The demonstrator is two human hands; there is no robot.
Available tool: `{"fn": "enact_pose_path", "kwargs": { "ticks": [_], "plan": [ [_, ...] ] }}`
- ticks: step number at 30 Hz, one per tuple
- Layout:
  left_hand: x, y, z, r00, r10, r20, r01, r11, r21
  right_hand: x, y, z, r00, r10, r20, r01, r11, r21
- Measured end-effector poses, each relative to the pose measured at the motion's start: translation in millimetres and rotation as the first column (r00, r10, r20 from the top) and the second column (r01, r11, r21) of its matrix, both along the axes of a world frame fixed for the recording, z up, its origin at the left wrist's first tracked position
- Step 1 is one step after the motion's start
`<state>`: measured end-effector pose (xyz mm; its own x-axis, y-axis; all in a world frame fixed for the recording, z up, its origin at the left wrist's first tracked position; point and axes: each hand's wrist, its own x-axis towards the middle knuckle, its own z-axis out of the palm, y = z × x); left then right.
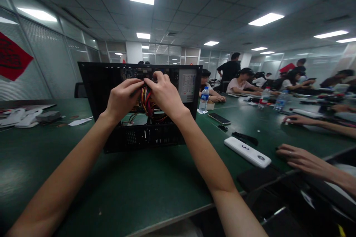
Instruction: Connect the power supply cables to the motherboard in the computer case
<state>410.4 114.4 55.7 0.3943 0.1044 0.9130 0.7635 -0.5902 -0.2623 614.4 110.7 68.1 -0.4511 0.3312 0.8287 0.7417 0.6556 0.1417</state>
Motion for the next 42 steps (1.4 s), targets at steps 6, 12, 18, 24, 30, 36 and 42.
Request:
{"fn": "enact_pose_path", "kwargs": {
  "ticks": [6,12,18,24,30,36,42],
  "plan": [
    [3,26,-19.0,0.992,0.023,-0.128,-0.053,0.97,-0.236,-16,0,-20.0,0.952,-0.217,0.217,0.263,0.941,-0.214],
    [1,62,-47.7,0.998,-0.013,-0.061,-0.024,0.818,-0.575,-4,41,-56.5,0.894,-0.263,0.363,0.408,0.812,-0.417],
    [-6,77,-61.7,0.984,0.12,-0.128,-0.175,0.722,-0.67,11,76,-78.2,0.899,-0.245,0.363,0.402,0.79,-0.463],
    [8,84,-56.8,0.927,0.086,-0.364,-0.318,0.695,-0.645,11,80,-84.2,0.934,-0.124,0.336,0.283,0.831,-0.479],
    [15,91,-55.6,0.898,0.107,-0.426,-0.387,0.654,-0.65,13,85,-86.3,0.949,-0.089,0.303,0.238,0.832,-0.502],
    [11,89,-60.6,0.902,0.15,-0.404,-0.398,0.649,-0.648,11,84,-86.4,0.943,-0.095,0.318,0.25,0.833,-0.493],
    [11,86,-61.1,0.904,0.165,-0.395,-0.402,0.642,-0.653,12,80,-84.4,0.943,-0.094,0.32,0.254,0.823,-0.507]
  ]
}}
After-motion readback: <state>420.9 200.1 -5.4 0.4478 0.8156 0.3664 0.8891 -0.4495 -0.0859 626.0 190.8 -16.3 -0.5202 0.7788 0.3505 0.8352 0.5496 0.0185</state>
